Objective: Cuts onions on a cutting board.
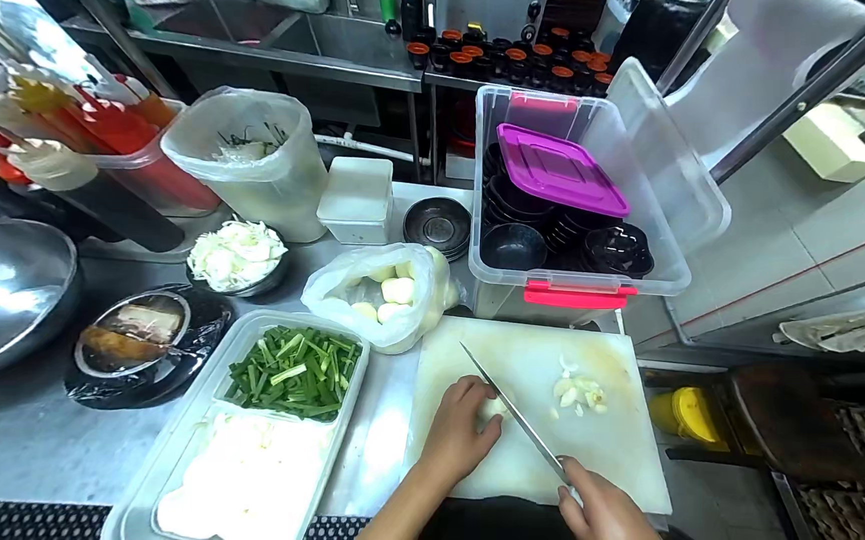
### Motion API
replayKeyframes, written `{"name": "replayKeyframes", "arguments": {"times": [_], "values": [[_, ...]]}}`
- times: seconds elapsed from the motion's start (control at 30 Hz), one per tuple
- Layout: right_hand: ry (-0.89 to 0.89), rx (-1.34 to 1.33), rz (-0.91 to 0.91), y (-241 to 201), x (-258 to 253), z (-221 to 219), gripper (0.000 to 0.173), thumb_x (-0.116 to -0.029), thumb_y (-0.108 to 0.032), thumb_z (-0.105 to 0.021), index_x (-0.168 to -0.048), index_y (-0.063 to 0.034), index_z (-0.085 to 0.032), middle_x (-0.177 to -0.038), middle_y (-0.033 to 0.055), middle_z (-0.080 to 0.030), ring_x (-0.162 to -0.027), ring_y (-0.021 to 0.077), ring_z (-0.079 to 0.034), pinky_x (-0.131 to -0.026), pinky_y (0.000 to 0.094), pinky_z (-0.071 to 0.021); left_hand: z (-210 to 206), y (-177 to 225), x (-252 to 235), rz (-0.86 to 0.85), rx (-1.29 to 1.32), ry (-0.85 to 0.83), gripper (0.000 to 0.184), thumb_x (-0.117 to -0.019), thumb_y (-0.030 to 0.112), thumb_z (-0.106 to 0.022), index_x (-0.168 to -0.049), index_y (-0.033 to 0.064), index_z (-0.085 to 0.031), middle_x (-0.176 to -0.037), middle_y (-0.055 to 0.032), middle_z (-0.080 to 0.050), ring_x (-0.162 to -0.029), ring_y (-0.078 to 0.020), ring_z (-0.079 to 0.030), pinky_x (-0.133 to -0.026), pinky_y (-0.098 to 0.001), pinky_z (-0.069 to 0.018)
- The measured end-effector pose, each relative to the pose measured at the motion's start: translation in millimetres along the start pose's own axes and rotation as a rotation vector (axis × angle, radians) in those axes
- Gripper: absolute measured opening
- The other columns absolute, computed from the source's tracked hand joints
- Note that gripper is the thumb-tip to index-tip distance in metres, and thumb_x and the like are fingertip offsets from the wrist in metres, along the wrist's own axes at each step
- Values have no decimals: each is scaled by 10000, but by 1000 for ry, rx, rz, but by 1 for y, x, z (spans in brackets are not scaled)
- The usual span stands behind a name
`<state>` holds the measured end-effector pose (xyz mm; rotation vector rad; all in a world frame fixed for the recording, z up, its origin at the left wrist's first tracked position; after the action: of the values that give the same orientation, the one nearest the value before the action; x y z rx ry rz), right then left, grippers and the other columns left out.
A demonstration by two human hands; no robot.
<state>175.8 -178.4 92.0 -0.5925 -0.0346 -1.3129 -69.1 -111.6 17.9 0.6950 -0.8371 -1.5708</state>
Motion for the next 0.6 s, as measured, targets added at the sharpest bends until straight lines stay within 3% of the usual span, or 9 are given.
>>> {"name": "replayKeyframes", "arguments": {"times": [0.23,0.6], "values": [[-102,58,-56,-10,-7,1,287,-998,-211,-537,-1213,-39,-618,-851,182,-698,-756,360,-728,-643,508,-595,-8,-3,4,-13,2,90,296,-908,354,-693,-1150,185,-711,-1228,-28,-658,-1181,-155,-608,-995,-355,-537],[-286,51,-177,-22,-29,-5,348,-1057,-237,-454,-1340,-53,-540,-1000,211,-697,-888,379,-730,-736,514,-597,-13,-5,8,43,66,148,315,-872,337,-732,-1134,163,-717,-1228,-39,-663,-1161,-170,-617,-977,-365,-547]]}}
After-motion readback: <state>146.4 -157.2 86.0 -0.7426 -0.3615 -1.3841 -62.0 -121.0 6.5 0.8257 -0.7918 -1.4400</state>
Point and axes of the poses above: each hand's wrist, its own x-axis away from the middle knuckle, its own z-axis out of the back of the hand, y = z × x, the point moved 1 cm from there along -x, towards the middle knuckle
